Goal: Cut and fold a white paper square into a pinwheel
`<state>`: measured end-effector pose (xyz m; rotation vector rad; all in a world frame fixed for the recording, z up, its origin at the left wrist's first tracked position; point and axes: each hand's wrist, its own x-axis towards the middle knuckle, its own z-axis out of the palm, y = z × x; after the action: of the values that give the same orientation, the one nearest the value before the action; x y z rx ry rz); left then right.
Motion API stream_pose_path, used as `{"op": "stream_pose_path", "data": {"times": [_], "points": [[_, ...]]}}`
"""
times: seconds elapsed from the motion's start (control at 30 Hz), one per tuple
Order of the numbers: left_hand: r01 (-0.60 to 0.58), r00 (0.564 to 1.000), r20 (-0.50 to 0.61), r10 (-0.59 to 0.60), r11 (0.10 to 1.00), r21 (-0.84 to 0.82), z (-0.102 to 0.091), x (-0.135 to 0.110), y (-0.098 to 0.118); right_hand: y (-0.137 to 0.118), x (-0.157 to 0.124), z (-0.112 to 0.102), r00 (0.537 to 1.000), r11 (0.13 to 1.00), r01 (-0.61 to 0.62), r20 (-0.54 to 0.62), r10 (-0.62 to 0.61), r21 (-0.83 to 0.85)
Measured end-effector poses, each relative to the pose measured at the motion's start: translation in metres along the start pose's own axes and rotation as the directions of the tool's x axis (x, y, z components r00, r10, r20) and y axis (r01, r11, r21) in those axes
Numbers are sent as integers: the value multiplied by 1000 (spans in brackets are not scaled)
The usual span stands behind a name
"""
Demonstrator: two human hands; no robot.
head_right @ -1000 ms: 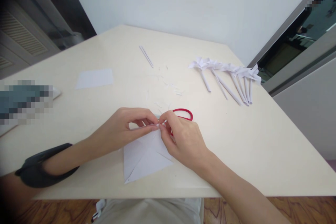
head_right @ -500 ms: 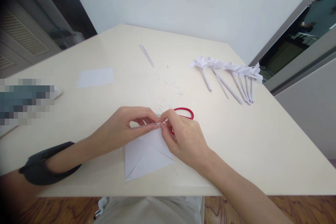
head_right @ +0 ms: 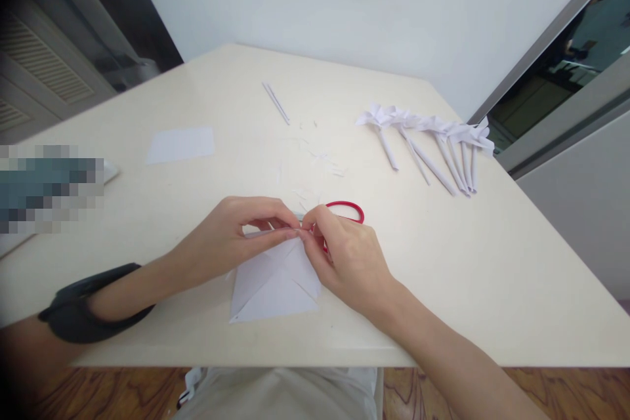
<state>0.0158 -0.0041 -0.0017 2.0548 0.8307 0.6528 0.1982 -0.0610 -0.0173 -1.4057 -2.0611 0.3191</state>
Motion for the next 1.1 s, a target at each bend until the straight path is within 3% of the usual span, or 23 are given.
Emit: {"op": "stream_pose_path", "data": {"times": [1.1], "points": [[10, 1000, 5, -10, 1000, -12, 1, -1, 2, -2, -1, -1, 1000, 1000, 16, 10, -16, -13]]}}
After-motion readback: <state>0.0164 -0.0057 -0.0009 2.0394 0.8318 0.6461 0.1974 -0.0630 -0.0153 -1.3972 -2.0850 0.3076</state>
